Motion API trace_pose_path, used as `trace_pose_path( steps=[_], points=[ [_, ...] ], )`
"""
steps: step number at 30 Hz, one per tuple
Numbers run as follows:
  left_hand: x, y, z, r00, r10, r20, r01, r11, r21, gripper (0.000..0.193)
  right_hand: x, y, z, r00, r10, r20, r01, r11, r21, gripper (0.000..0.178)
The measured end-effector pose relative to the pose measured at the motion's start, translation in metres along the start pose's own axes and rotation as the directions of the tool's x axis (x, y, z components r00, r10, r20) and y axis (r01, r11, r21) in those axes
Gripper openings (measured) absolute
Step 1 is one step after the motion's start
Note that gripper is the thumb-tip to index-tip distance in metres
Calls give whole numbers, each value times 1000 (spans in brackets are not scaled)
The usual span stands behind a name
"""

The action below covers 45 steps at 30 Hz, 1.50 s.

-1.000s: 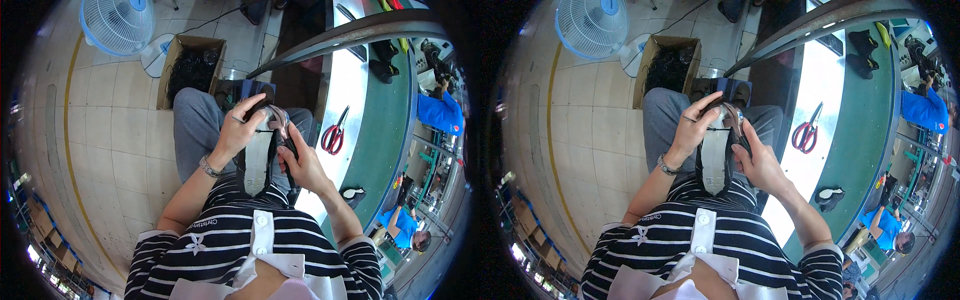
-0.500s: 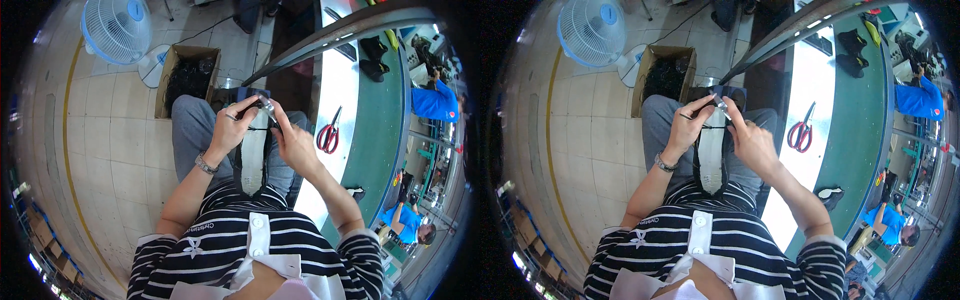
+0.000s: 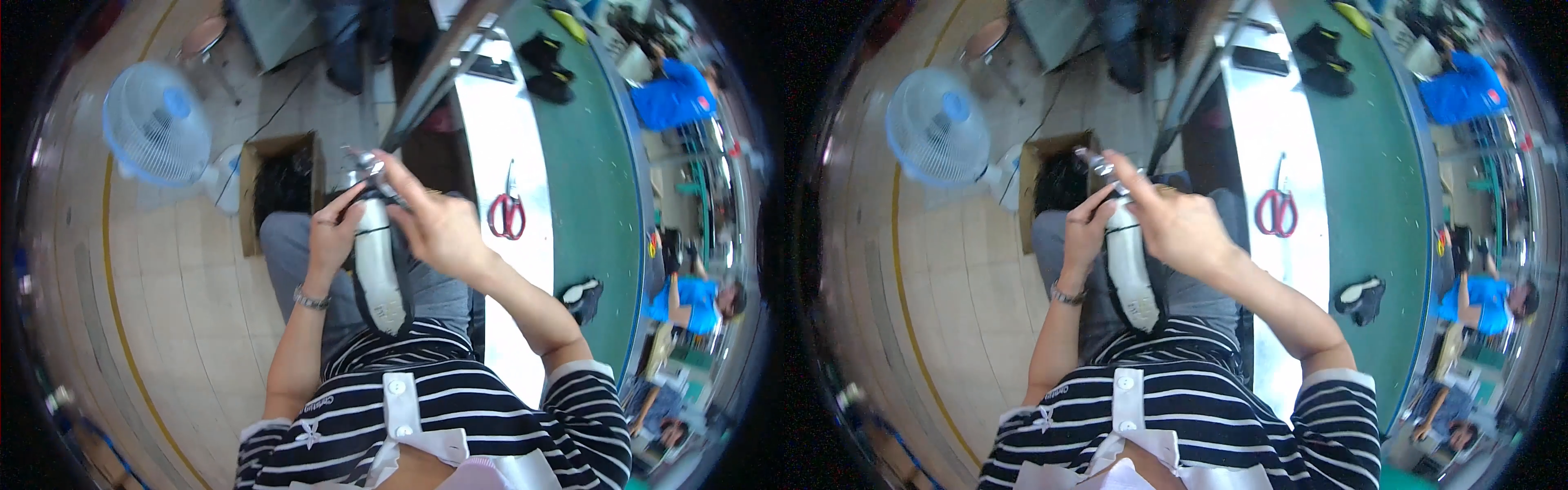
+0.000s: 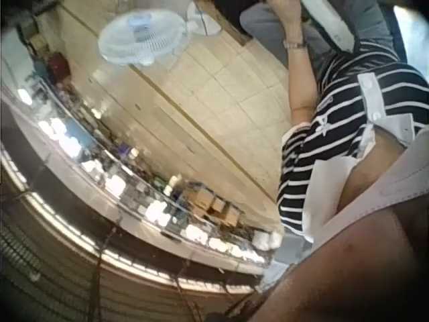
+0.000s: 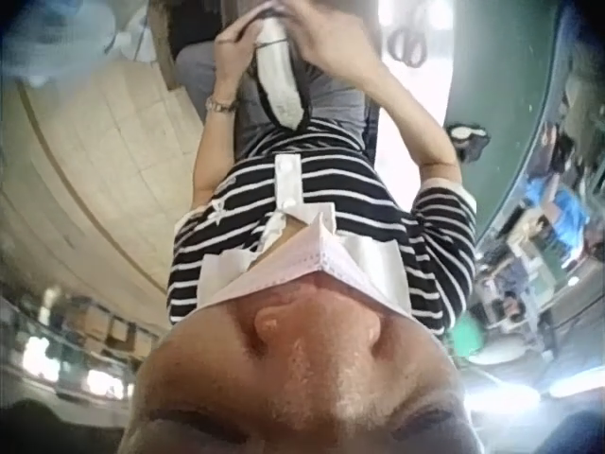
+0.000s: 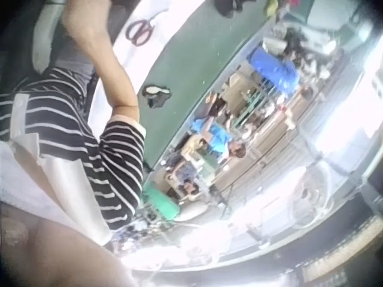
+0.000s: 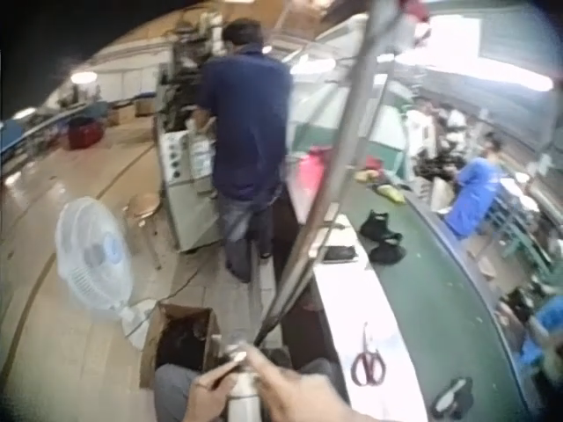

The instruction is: The worker is performing various finishing and assembly tasks on black boots, including using pliers to tighten components, checking the sole, and placing them on a conveyor belt.

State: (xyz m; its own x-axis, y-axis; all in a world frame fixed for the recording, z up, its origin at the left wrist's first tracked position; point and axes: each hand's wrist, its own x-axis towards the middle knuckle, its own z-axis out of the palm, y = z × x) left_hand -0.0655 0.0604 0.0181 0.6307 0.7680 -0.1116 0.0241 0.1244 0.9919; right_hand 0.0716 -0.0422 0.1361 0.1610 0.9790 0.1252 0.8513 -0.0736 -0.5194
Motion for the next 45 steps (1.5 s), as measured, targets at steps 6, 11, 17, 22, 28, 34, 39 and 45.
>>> trace_pose_path(
  steps=[6,11,17,22,28,34,39,45],
  points=[
    [13,-4,-14,989,-48,139,61,994,-89,32,-36,39,46,949,233,212,-251,966,61,72],
    [35,-18,-5,929,18,369,32,991,-129,33,-146,60,66,826,533,-183,-475,833,282,68],
    [50,-29,-10,885,25,465,2,998,-59,27,-280,94,78,230,895,-381,-906,340,253,62],
    [37,5,-2,855,41,518,-104,990,93,25,-334,121,82,131,852,-508,-933,279,226,60],
    [23,20,5,878,-20,477,-47,991,128,26,-425,126,-93,-388,379,-840,-523,660,540,69],
    [36,3,0,866,-66,496,35,997,71,25,-567,20,-271,-574,188,-797,-349,824,446,88],
    [42,-3,-9,859,-79,506,60,997,54,26,-617,-33,-346,-673,51,-738,-486,721,494,80],
    [42,-1,-9,852,-98,514,88,995,45,27,-675,-52,-382,-726,-28,-687,-582,556,593,63]
  ],
)
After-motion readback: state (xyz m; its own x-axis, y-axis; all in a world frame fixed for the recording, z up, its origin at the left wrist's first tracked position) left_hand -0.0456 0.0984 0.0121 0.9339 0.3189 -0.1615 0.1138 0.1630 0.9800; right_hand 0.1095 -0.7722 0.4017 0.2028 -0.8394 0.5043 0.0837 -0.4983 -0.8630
